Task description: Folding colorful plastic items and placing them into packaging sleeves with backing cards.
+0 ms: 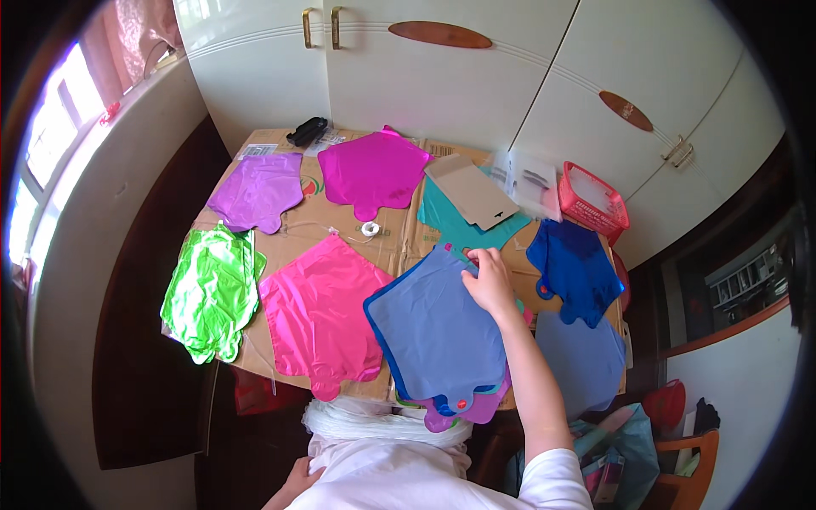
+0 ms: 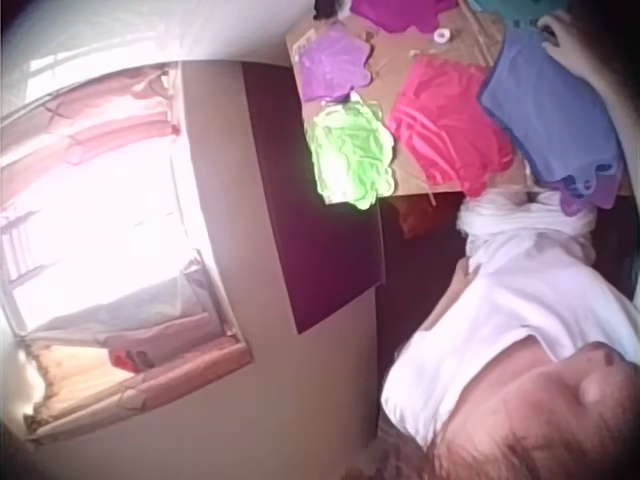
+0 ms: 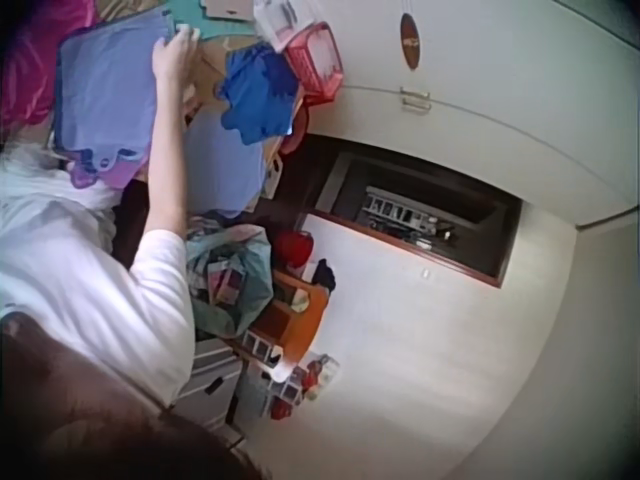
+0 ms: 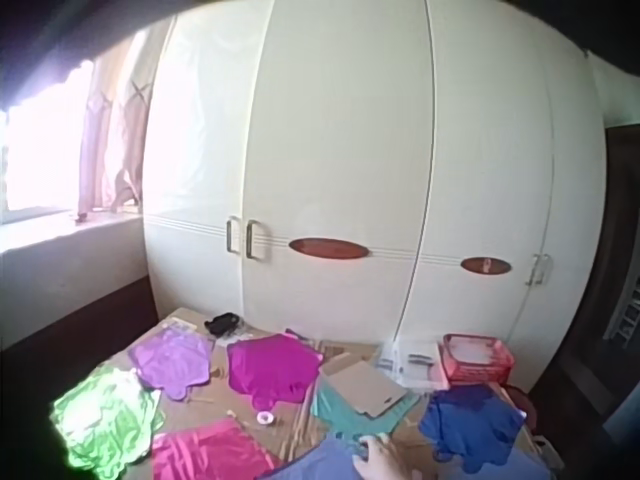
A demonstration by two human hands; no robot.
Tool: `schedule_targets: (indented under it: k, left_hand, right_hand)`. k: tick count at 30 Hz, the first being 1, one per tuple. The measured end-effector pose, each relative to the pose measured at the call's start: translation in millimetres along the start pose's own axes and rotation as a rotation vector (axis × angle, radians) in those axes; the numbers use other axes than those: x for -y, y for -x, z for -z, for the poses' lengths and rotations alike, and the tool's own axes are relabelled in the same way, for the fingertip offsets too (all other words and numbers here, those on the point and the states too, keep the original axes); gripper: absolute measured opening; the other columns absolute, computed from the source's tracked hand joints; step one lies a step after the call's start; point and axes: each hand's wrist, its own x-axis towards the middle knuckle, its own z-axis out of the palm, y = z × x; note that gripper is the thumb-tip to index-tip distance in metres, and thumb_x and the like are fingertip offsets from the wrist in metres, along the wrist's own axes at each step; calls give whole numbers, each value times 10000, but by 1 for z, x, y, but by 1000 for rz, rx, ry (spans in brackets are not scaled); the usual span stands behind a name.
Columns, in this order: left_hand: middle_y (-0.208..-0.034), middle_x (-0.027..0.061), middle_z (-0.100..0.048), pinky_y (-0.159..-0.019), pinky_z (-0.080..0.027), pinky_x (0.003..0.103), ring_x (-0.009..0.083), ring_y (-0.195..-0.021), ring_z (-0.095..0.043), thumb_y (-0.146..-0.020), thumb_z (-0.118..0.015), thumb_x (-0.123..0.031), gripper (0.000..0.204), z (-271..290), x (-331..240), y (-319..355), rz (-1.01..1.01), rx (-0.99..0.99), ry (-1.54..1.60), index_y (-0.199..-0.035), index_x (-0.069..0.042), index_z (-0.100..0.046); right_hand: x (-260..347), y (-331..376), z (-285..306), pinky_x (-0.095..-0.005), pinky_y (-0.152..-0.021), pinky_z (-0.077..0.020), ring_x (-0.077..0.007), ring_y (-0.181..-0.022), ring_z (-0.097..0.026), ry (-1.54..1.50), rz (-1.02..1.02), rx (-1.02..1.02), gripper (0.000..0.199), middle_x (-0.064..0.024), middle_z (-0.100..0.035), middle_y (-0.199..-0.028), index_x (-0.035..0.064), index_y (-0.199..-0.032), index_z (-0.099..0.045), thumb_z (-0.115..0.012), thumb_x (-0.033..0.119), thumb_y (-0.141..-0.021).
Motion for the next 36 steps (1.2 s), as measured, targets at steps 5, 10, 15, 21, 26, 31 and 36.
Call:
schedule_targets:
  k: [5, 10, 15, 21, 26, 31, 36]
  left_hand:
    - [-839, 138, -623, -701, -480, 322, 213, -750, -597, -811, -701, -343, 444, 24, -52, 5, 331, 246, 211, -1026, 33, -605]
    - [-849, 143, -602, -685, -467, 318, 217, -745, -575, -827, -685, -337, 427, 9, -24, -2, -344, -95, -51, -1013, 37, -595]
    - [-847, 153, -571, -668, -456, 340, 236, -756, -560, -835, -671, -339, 414, 20, -38, 5, 209, 258, -14, -1001, 30, -583]
    - [-841, 159, -562, -672, -456, 365, 264, -744, -549, -824, -673, -311, 344, 20, -45, -1, 85, 186, -144, -919, 7, -581]
    - [-957, 162, -597, -817, -466, 338, 273, -928, -579, -806, -693, -250, 332, 40, -144, -30, -160, 284, -204, -992, 5, -589]
    - [-1274, 114, -515, -998, -434, 385, 232, -1159, -538, -882, -616, -153, 538, -3, -286, -57, 205, 846, 860, -1341, -21, -369]
    - [-1355, 141, -446, -1022, -416, 493, 298, -1216, -477, -871, -629, -256, 599, -72, -293, -85, 476, 978, 1188, -1361, -56, -349]
  right_hand:
    - [13, -9, 15, -434, -934, -393, -293, -1096, -511, 140, -105, 208, 380, -106, -546, -1138, 64, -1049, -615, -729, 269, -750]
    - [19, -12, 21, -449, -938, -339, -277, -1088, -513, 266, -73, 239, 420, -102, -587, -1071, 91, -1103, -612, -730, 286, -750]
    - [17, 4, 43, -443, -893, -354, -285, -1036, -550, 175, -99, 240, 376, -97, -646, -954, 83, -1087, -600, -711, 231, -759]
    - [-18, 21, 50, -396, -888, -420, -326, -1054, -548, 79, -141, 207, 481, -148, -609, -1038, 58, -1144, -535, -734, 229, -741]
    - [-20, 19, 46, -406, -990, -387, -344, -1141, -496, 19, -114, 211, 607, -202, -500, -1239, 22, -1217, -481, -743, 300, -746]
    - [-6, 22, 36, -399, -981, -404, -337, -1170, -491, -178, -119, 281, 569, -197, -518, -1218, 19, -1246, -471, -696, 292, -802]
    - [-15, 44, 42, -391, -966, -410, -328, -1144, -509, -229, -142, 242, 531, -198, -524, -1198, -10, -1252, -466, -653, 277, -846]
